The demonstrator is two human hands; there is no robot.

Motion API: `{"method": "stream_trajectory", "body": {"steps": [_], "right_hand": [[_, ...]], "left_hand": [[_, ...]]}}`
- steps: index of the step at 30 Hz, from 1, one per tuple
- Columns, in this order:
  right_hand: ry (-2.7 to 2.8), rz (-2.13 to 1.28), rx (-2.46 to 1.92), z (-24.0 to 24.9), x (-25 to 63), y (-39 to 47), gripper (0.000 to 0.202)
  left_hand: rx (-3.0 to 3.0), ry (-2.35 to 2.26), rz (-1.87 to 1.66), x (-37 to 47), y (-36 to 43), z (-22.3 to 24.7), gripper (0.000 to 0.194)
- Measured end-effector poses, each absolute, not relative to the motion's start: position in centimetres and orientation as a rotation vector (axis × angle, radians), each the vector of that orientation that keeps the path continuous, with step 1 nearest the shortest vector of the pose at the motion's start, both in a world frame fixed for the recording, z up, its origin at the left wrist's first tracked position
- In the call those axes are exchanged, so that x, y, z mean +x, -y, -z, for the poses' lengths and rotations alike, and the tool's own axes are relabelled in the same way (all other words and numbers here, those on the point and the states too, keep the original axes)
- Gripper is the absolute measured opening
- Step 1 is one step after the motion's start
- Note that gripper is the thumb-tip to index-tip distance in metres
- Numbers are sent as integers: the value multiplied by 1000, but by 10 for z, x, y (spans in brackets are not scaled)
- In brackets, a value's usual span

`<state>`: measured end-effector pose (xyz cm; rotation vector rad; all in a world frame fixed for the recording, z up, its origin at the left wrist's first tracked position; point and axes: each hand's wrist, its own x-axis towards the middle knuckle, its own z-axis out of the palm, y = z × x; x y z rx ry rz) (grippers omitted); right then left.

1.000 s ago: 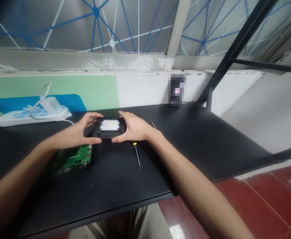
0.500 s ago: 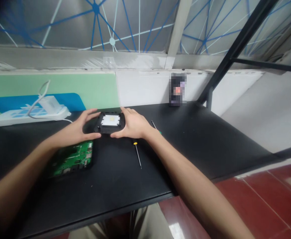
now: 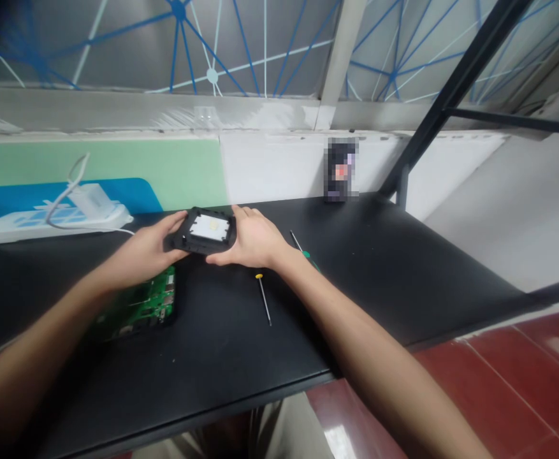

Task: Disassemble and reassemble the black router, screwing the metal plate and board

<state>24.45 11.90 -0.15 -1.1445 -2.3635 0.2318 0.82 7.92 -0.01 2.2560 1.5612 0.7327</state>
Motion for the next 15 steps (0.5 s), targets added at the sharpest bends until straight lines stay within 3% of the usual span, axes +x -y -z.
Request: {"method": "stream_trajectory", "body": {"steps": [7,15], "right_hand": [[2359,-183,-1281,3,247,-118,117],[2330,-177,-1258,1,248,-117,116]], "left_hand": [[2186,-1733,-644,-8,-77,-6,114],[2238,-1551,-453,5,-75,-2,113]]}}
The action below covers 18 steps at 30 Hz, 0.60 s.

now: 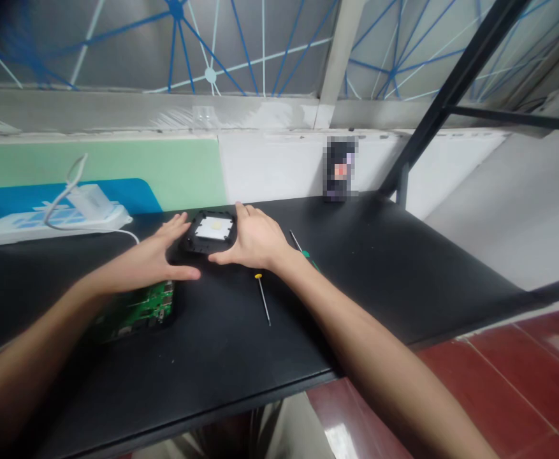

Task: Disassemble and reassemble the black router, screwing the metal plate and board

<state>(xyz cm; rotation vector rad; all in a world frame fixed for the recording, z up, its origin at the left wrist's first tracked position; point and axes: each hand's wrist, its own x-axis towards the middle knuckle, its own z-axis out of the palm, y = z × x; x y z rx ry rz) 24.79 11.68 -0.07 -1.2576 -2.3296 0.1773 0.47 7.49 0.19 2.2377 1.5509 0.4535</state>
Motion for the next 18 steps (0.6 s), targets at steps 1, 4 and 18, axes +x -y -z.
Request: {"method": "stream_trajectory", "body": {"steps": [1,4,18], "right_hand": [[2324,-186,-1261,1,249,-117,115],[2314,-213,-1276,2,250,-117,114],[2324,-184,-1337,2,253,-119,123]], "left_hand": [[2222,-1557,-464,5,-75,-2,110],[2178,-1642,-497,2,-74,-5,111],[2214,-1773,-457,1,-77,-3,115]]}}
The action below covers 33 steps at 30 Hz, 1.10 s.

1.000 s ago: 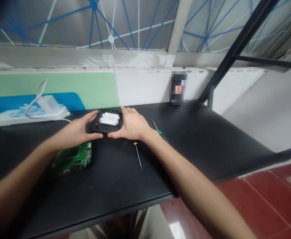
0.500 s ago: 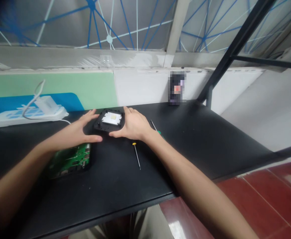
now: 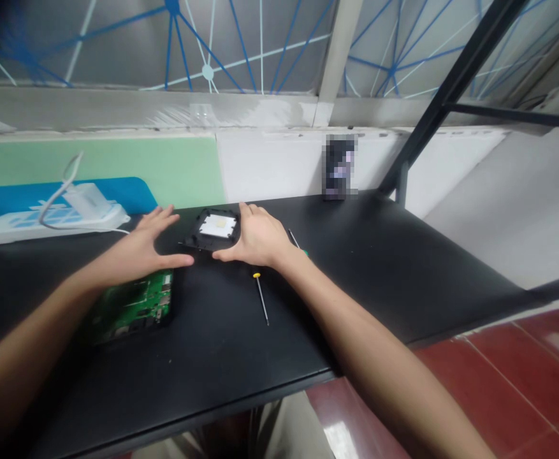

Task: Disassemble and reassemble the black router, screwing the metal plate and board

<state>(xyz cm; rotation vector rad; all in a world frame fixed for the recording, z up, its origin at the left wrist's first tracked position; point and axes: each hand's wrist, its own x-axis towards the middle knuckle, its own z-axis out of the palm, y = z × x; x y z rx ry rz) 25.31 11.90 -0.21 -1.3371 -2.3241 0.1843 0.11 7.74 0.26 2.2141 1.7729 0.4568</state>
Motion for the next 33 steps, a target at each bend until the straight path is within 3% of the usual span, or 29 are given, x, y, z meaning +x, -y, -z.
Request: {"method": "stream_trajectory", "body": {"steps": [8,14,23,25,29,33], "right_hand": [[2368,-169,-1206,-2,249,-112,110],[2507,-267,-1048,-6,264,-102,126],[2598,-326,-950,-10,281,-76,128],[2585,-404,-910,-11,285,-76,118],[2337,-392,-1082,-11,287,-84,54],[2322,-161,-1441,-4,281,-90,38]], "left_hand": [[2326,-1705,-560,2,-73,-6,110],[2379,-1598,-418,3,-61,-16,108],[2501,-1425,-274,26,-33,-27,111],[2494,-1426,-280,26,-26,-26,107],[2452,-1389,-339,23,-14,-19,105],[2425,-1380,-360,25,-8,-11,102]]}}
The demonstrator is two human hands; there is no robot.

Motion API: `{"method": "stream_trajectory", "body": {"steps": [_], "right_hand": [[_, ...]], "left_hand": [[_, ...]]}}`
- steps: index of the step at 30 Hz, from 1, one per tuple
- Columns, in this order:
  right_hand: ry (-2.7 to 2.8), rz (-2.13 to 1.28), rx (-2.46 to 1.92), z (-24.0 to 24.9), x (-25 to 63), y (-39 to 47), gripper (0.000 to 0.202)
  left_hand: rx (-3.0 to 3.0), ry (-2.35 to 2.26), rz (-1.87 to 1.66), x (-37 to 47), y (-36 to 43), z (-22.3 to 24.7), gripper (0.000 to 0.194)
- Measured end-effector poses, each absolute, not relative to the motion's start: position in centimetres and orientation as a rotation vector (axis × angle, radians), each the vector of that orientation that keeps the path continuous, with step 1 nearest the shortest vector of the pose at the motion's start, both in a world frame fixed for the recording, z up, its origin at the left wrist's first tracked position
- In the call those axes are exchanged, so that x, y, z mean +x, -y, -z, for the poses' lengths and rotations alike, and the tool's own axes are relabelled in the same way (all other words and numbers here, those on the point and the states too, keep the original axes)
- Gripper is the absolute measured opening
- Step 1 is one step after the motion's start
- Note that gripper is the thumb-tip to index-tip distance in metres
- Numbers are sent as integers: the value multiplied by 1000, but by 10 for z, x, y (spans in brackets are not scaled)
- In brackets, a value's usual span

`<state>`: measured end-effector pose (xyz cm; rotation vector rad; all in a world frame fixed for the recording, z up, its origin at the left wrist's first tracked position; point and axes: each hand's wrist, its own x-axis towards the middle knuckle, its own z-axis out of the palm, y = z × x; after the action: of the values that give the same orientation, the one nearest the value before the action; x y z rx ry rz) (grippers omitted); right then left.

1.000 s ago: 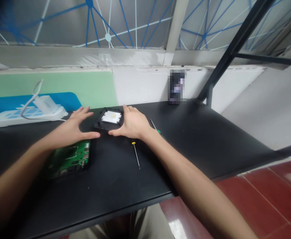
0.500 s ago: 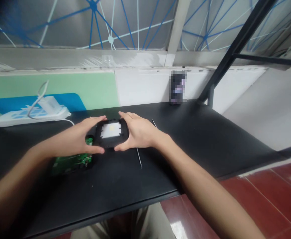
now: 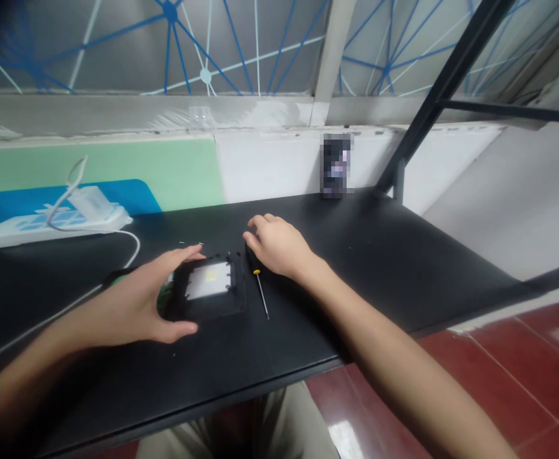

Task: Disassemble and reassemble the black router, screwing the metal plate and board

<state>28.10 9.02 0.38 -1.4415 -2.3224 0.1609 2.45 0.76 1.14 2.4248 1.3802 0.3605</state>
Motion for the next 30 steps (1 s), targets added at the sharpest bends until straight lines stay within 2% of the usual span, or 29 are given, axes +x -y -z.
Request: {"method": "stream_trajectory", "body": {"steps": [5,8,14,19,22,26,30], "right_hand": [[2416,-121,-1598,4,276,-83,50],[2435,-145,-1640,4,275,-80,54],[2466,-200,-1586,5,273,-79,45],[2445,-227,-1484,2,277,-84,41],[2233,-230,-1355,-6,281,-87,40],[1914,-230,-1107,-12,282,-82,52],[1841,-227,-911,-8,278,-71,56]], "left_hand": [[2502,-1329,-276,34,0,-9,95],[2532,-1321,-249,37,7,-9,98],[2564,-1387,-181,45,12,-8,105],[2559,-1402,-204,47,10,-6,103],[2556,-1381,-224,46,10,-5,101],[2587,-1356,-215,45,11,-3,103],[2628,-1339,-183,45,11,-1,107]]}}
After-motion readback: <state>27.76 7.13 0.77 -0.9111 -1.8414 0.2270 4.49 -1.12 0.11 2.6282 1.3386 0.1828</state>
